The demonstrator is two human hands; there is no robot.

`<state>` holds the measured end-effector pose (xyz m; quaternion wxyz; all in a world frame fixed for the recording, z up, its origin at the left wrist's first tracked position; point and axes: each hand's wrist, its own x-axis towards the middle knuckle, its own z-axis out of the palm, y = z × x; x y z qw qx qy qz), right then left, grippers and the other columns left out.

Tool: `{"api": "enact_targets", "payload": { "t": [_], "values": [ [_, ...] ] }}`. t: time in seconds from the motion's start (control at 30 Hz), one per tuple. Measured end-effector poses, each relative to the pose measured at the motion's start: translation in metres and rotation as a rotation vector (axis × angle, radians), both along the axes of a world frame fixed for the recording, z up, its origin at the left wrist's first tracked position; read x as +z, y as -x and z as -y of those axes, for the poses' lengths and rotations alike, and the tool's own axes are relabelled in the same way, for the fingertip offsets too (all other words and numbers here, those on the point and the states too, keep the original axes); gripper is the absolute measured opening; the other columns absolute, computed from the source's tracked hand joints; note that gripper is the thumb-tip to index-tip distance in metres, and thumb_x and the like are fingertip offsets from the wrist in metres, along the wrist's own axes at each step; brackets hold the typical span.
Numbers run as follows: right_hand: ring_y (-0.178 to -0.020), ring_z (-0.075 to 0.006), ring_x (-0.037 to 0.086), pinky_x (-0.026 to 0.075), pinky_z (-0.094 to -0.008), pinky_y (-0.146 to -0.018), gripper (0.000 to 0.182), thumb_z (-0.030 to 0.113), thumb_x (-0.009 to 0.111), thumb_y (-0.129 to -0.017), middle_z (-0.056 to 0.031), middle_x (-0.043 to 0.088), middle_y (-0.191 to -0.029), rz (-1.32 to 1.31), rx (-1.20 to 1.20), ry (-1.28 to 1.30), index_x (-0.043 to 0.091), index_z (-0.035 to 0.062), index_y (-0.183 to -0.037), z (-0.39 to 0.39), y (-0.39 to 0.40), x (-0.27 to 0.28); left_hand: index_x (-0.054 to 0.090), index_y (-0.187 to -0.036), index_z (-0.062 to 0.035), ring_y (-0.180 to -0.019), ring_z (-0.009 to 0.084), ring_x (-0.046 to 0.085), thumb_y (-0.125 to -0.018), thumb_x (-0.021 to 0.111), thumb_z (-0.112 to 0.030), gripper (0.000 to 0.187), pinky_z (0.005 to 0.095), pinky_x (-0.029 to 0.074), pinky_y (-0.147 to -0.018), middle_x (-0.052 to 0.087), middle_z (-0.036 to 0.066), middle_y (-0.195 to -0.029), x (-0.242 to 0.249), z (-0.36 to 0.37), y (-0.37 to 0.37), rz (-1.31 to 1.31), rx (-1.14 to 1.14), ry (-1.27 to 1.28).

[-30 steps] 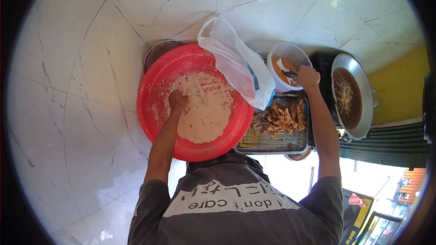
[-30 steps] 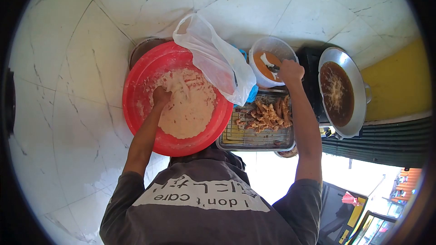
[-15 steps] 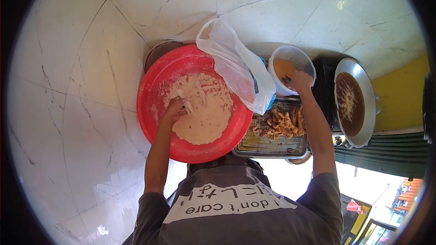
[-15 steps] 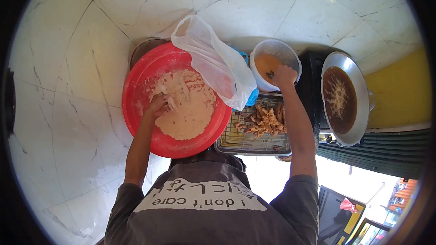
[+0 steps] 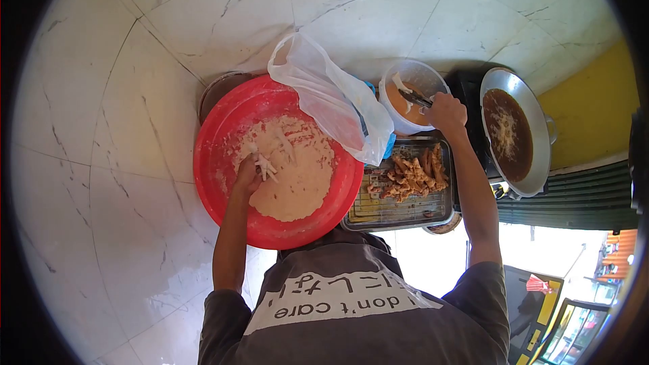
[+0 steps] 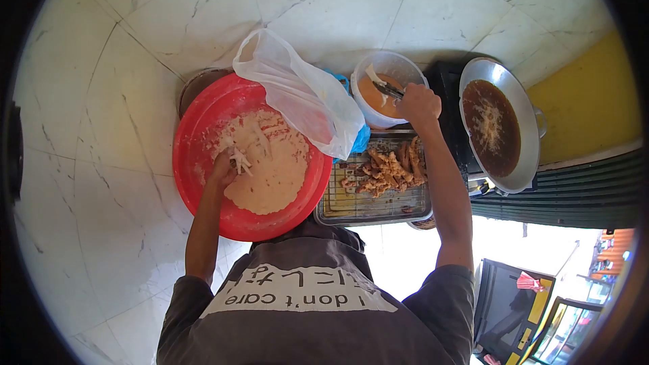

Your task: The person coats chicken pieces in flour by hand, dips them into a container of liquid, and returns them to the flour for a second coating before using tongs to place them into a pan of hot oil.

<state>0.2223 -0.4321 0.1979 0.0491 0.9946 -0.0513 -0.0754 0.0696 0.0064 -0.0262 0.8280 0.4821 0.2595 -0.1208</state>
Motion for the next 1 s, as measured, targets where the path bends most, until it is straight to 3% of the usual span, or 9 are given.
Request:
{"api": "enact_targets", "payload": {
  "t": [0.13,0.23,0.43,0.5,0.77,1.0],
  "values": [
    [-0.093,-0.0308,0.062,0.05,-0.0398,-0.078,0.044,0.041,0.069,-0.07,-0.0146,0.064,-0.097,-0.043,0.017,0.047,0.064,0.0044,-0.094,0.005,-0.003,0.0,0.048,-0.105,-0.0043,-0.081,0.0194,0.054,-0.094,0.037,-0.024,0.025,0.0337,0.048,-0.07,0.054,0.008,-0.092,0.019,0.01,0.004,-0.168,0.199,0.064],
    [-0.094,-0.0294,0.062,0.051,-0.0383,-0.077,0.032,0.032,0.066,-0.073,-0.013,0.065,-0.099,-0.038,0.042,0.091,0.066,0.0073,-0.094,0.0,-0.006,-0.004,0.048,-0.109,-0.0024,-0.082,0.0207,0.055,-0.094,0.04,-0.023,0.027,0.0345,0.051,-0.068,0.054,0.01,-0.097,0.024,0.011,0.01,-0.073,0.135,0.018],
    [-0.097,-0.0277,0.062,0.05,-0.037,-0.079,0.025,0.017,0.06,-0.073,-0.0119,0.064,-0.103,-0.126,0.083,0.129,0.066,0.0091,-0.096,-0.007,-0.031,-0.037,0.047,-0.115,-0.0004,-0.095,0.024,0.057,-0.091,0.048,-0.016,0.028,0.0404,0.051,-0.08,0.055,0.012,-0.107,0.044,0.018,0.023,0.003,0.066,0.021],
    [-0.097,-0.0275,0.061,0.05,-0.0369,-0.079,0.025,0.017,0.061,-0.073,-0.0117,0.064,-0.103,-0.133,0.095,0.137,0.066,0.0091,-0.096,-0.01,-0.034,-0.044,0.049,-0.115,-0.0023,-0.092,0.0192,0.057,-0.088,0.057,-0.02,0.033,0.036,0.049,-0.076,0.057,0.008,-0.1,0.048,0.018,0.025,-0.039,0.005,-0.062],
    [-0.097,-0.0277,0.061,0.05,-0.0377,-0.079,0.027,0.018,0.061,-0.073,-0.0116,0.064,-0.103,-0.131,0.084,0.15,0.066,0.0079,-0.097,-0.011,-0.027,-0.043,0.048,-0.109,-0.0039,-0.089,0.0181,0.059,-0.088,0.057,-0.02,0.028,0.0335,0.049,-0.076,0.059,0.008,-0.098,0.052,0.017,0.027,-0.06,0.001,-0.131],
    [-0.095,-0.03,0.062,0.05,-0.0393,-0.079,0.037,0.037,0.065,-0.073,-0.0144,0.064,-0.1,-0.002,-0.011,0.044,0.065,0.0093,-0.098,-0.012,0.006,0.006,0.043,-0.114,-0.0052,-0.086,0.0191,0.061,-0.087,0.057,-0.014,0.032,0.0301,0.05,-0.07,0.06,0.009,-0.1,0.068,0.017,0.021,-0.001,-0.083,-0.136]
  ]
}}
